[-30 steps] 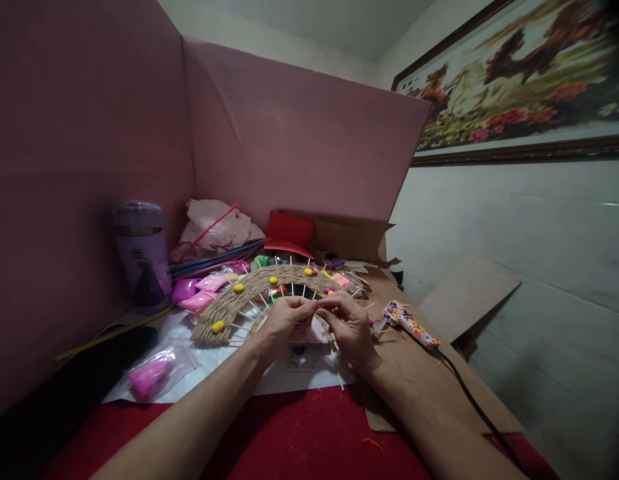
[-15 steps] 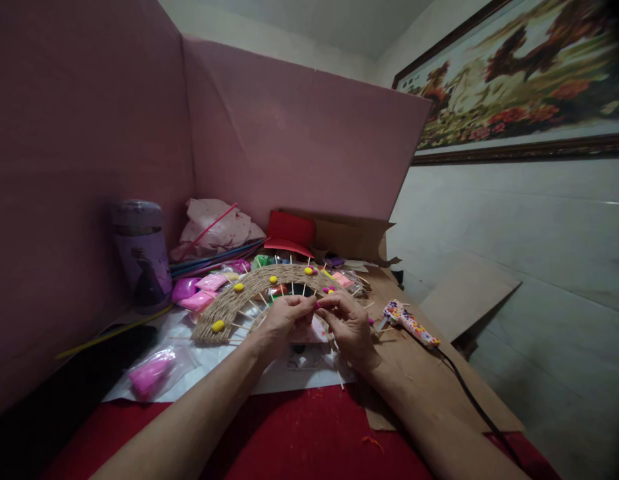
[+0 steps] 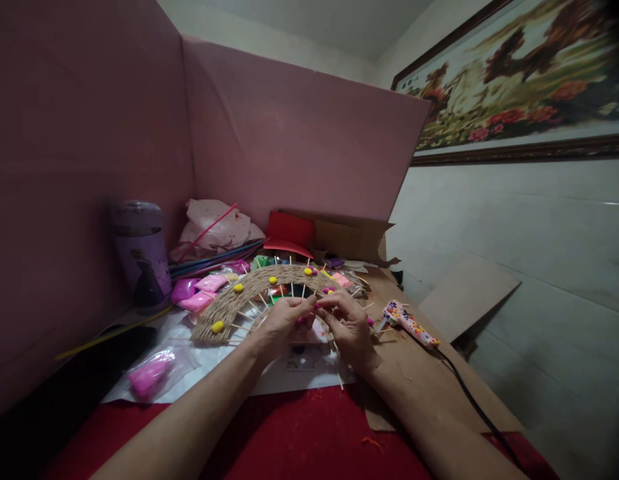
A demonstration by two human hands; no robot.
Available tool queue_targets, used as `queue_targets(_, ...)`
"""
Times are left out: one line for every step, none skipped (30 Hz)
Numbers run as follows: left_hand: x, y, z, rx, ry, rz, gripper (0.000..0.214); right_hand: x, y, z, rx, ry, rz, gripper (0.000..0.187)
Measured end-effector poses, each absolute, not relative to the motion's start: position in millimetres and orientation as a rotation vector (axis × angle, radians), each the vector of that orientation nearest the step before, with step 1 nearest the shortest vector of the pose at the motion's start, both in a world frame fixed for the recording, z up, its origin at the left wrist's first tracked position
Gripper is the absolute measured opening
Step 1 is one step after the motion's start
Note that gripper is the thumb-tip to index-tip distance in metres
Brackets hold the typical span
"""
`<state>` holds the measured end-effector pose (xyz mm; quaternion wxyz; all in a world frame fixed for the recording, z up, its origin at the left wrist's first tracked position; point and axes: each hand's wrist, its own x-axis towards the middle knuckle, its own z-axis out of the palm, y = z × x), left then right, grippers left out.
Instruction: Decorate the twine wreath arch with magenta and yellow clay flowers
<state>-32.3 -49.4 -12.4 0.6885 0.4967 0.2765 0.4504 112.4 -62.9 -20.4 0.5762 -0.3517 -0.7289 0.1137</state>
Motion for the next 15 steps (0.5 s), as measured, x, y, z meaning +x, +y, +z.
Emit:
queue_targets(-32.6,-49.5,-12.6,1.119,0.624,1.003,0.044,112.4,-62.8,-20.6,-0.831,-1.706,0.27,0.005)
queue_targets(-32.8,-49.8,-12.5,1.122,0.631,1.0,0.043,112.4,-62.8,-20.8,-0.837,-1.707,0.275,0.004)
queue_targets(-33.0,-50.2,-12.2,1.118,0.639,1.002,0.042,112.5,-62.8,-21.1,-0.84,-1.709,0.278,0.004)
queue_targets(-33.0,-50.7,-11.7,1.108,0.646,1.011,0.041,112.5,-62.8,-21.3,-0.837,-1.714,0.28,0.005)
queue_targets(-32.9,-51.2,-11.2,1.097,0.654,1.016,0.041,112.5,-62.8,-21.3,-0.831,-1.715,0.277,0.005)
queue_targets(-32.8,-51.7,-10.6,1.087,0.663,1.015,0.042,112.5,-62.8,-21.3,-0.824,-1.712,0.271,0.005)
queue_targets(-32.5,-52.0,-10.1,1.084,0.67,1.013,0.043,112.4,-62.9,-21.2,-0.818,-1.709,0.266,0.006)
queue_targets(-32.3,-52.1,-9.8,1.086,0.674,1.014,0.043,112.3,-62.9,-20.9,-0.815,-1.706,0.262,0.007)
queue_targets(-32.2,-52.0,-9.7,1.091,0.678,1.015,0.043,112.3,-63.0,-20.7,-0.817,-1.703,0.259,0.006)
queue_targets(-32.0,-51.7,-9.9,1.099,0.68,1.016,0.043,112.2,-63.0,-20.5,-0.822,-1.704,0.256,0.006)
queue_targets(-32.0,-51.2,-10.2,1.108,0.681,1.02,0.042,112.2,-63.0,-20.3,-0.827,-1.708,0.254,0.005)
queue_targets(-32.0,-50.6,-10.7,1.114,0.678,1.028,0.041,112.3,-62.9,-20.4,-0.831,-1.714,0.253,0.005)
queue_targets(-32.1,-50.0,-11.2,1.114,0.675,1.034,0.041,112.4,-62.8,-20.6,-0.832,-1.716,0.253,0.005)
queue_targets(-32.3,-49.4,-11.8,1.112,0.67,1.036,0.041,112.6,-62.5,-20.9,-0.832,-1.71,0.256,0.006)
queue_targets(-32.4,-49.0,-12.4,1.113,0.66,1.038,0.042,112.7,-62.2,-21.3,-0.831,-1.7,0.259,0.007)
